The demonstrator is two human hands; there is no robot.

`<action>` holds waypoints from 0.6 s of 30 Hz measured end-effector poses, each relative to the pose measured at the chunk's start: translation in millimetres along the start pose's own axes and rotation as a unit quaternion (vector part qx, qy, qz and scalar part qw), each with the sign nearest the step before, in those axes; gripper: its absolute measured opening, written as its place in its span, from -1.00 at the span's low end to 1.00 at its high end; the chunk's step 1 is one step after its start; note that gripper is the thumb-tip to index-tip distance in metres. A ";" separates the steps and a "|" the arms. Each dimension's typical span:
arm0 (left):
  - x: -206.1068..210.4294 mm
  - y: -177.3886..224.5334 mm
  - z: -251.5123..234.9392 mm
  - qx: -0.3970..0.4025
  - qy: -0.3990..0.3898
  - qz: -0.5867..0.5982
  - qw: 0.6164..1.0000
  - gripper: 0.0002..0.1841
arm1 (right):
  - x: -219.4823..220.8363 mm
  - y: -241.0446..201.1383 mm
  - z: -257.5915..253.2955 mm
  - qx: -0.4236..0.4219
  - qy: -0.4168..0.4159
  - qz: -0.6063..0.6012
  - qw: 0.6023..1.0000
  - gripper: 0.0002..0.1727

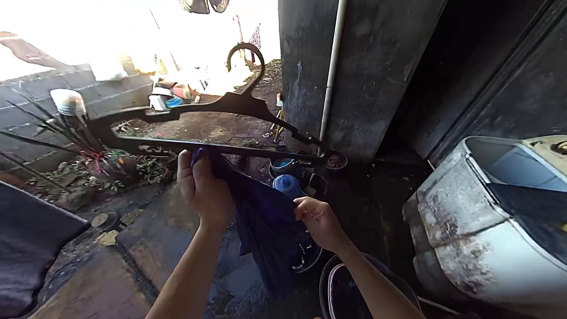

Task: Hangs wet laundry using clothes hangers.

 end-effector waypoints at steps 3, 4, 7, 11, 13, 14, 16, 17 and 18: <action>-10.4 -5.3 9.7 -0.037 0.027 0.049 0.998 -0.70 | -7.6 9.5 -8.9 0.051 -0.019 0.024 0.998 -0.75; -14.3 -6.6 11.5 -0.030 0.004 0.048 0.998 -0.71 | -16.4 9.8 -13.3 0.064 -0.003 0.034 0.997 -0.75; -24.6 -7.7 13.7 0.031 -0.096 0.002 0.995 -0.74 | -53.2 2.9 -24.5 0.077 0.004 0.022 0.997 -0.80; -25.7 -4.0 12.8 0.049 -0.140 -0.039 0.988 -0.75 | -90.9 -16.6 -28.8 0.080 -0.059 0.076 0.992 -0.75; -23.3 -4.6 12.3 0.057 -0.136 -0.035 0.988 -0.74 | -101.7 -32.9 -28.9 0.090 -0.068 0.140 0.984 -0.69; -20.9 -5.0 12.9 0.060 -0.140 -0.035 0.988 -0.74 | -105.0 -40.4 -29.2 0.090 -0.062 0.173 0.979 -0.67; -14.4 -4.8 16.6 0.064 -0.163 -0.039 0.984 -0.76 | -105.8 -53.1 -29.1 0.079 -0.053 0.201 0.975 -0.65; -10.5 -4.7 19.7 0.068 -0.185 -0.044 0.979 -0.78 | -104.4 -58.0 -29.2 0.066 -0.056 0.190 0.978 -0.66; -6.2 -5.1 23.4 0.073 -0.215 -0.051 0.973 -0.80 | -102.2 -61.5 -29.3 0.055 -0.059 0.167 0.983 -0.68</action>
Point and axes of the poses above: each hand's wrist, its own z-axis away from the middle knuckle, its own x-axis out of the palm, y = z × x, the point moved 3 cm from there along -z, towards the middle knuckle, and after that the axes turned 10 degrees about z, right-handed, at the moved point
